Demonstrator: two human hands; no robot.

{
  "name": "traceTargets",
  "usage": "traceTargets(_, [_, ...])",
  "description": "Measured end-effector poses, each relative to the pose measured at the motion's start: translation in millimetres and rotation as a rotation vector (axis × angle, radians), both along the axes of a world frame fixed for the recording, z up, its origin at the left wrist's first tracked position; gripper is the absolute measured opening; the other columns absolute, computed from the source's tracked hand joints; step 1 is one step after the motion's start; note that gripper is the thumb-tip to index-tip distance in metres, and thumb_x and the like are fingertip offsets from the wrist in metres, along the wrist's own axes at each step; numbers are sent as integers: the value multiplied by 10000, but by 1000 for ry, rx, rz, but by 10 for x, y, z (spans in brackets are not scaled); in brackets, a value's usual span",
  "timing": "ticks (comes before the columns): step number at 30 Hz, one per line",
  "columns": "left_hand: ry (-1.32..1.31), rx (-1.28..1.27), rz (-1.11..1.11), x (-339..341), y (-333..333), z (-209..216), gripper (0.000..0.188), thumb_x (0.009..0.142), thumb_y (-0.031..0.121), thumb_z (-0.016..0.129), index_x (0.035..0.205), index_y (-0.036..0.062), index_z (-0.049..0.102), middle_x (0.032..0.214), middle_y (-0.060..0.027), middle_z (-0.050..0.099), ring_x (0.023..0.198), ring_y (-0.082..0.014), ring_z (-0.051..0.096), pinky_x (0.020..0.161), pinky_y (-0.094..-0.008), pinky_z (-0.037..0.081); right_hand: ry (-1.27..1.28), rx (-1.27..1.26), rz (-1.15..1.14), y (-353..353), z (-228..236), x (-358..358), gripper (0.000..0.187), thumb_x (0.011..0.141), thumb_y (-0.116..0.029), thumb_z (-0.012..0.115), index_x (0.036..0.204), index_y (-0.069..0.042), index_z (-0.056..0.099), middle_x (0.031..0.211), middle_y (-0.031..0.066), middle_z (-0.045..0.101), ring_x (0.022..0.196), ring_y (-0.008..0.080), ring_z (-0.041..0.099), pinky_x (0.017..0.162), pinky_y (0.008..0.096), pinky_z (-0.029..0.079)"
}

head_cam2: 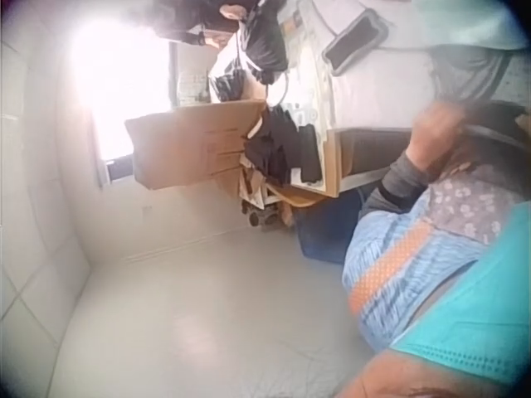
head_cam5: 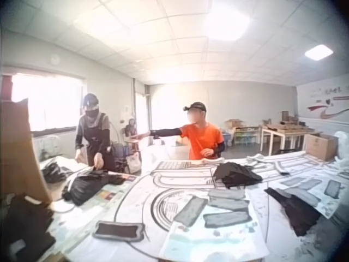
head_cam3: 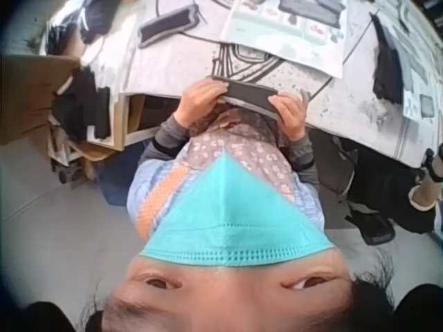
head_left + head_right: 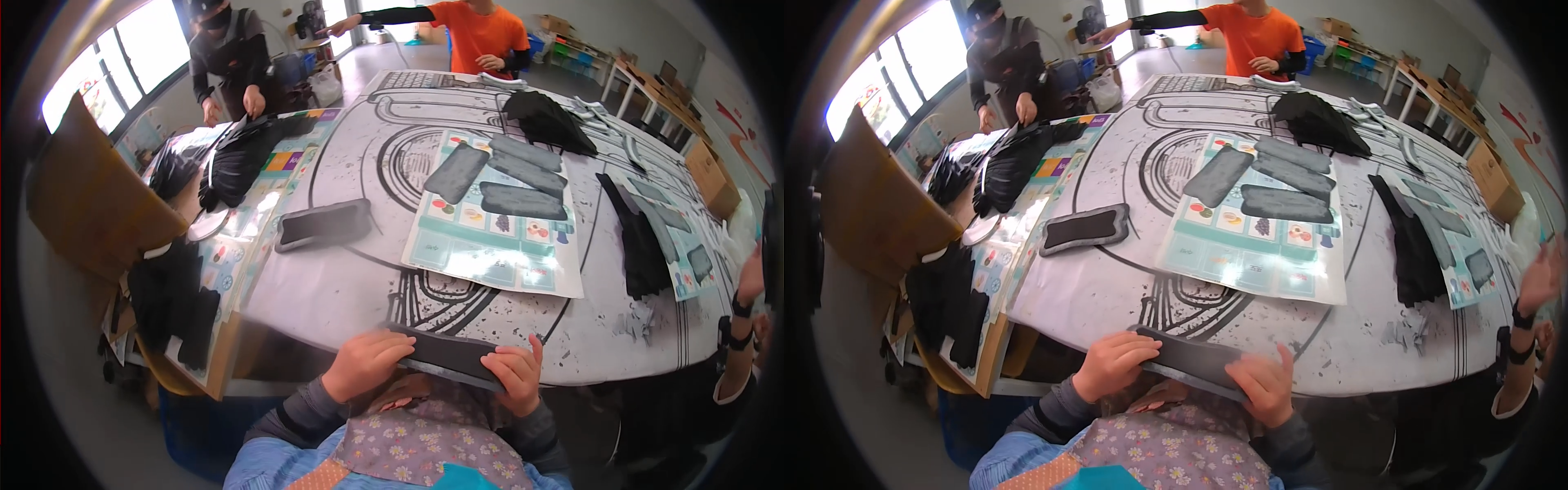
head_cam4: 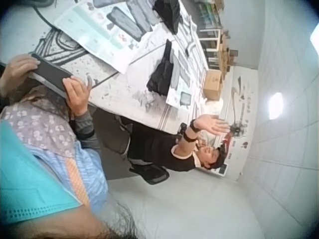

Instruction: Folding and pressing the edges of shoe fabric components on a work table.

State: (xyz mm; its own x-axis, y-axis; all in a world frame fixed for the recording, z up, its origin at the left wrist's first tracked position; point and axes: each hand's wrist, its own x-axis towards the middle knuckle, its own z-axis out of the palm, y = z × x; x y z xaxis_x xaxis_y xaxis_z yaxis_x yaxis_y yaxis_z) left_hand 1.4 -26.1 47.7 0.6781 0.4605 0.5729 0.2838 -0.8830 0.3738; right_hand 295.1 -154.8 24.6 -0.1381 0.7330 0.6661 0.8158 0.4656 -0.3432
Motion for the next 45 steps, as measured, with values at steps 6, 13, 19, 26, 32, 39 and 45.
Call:
traceTargets(6, [29,165,145,-495,450,209,292,761,-69,653,1027,28,723,1072,-126,776,976,-303,761,838,-387,626,127,-103,-158,41,-330,-87,420,857,-14,707,1273,-46,653,1160,109,707,1096,339,661,1140,564,397])
traceTargets(13, [-80,453,581,-1259,1300,793,322,803,-119,696,1086,32,726,1110,-125,779,1026,-328,753,912,-396,608,128,-34,-219,128,-495,-69,461,828,27,695,1285,-5,637,1050,175,688,921,400,646,833,500,524])
traceTargets(19, [-37,600,680,-1322,2195,943,292,829,-34,733,1105,58,721,1160,-87,773,1053,-280,743,896,-376,594,101,35,-221,150,-390,-112,282,813,55,688,1088,0,715,870,156,660,752,359,624,681,451,492])
traceTargets(26, [274,689,468,-1324,2739,64,269,862,14,688,1126,63,710,1201,-83,764,1084,-238,747,863,-344,623,35,35,-268,120,-448,-124,250,828,62,700,1068,-6,700,847,126,662,753,326,633,693,425,498])
traceTargets(32, [408,486,394,-1400,2475,-263,364,787,-1,740,1144,41,683,1198,-93,757,1110,-272,732,888,-384,615,50,9,-264,126,-441,-117,263,810,8,694,1066,-45,722,829,127,636,748,348,620,667,446,496])
traceTargets(39, [470,496,342,-1459,2454,-244,367,760,1,733,1119,52,675,1222,-74,729,1119,-273,701,876,-371,603,14,19,-253,118,-331,-130,261,811,63,701,1061,-13,699,794,118,637,723,323,619,667,433,485])
traceTargets(45, [525,34,385,-1427,2261,42,373,817,71,693,1190,69,677,1242,-108,722,1213,-321,652,1022,-411,538,47,8,-243,127,-433,-103,297,778,39,674,1067,-23,710,779,127,603,713,343,592,643,453,464])
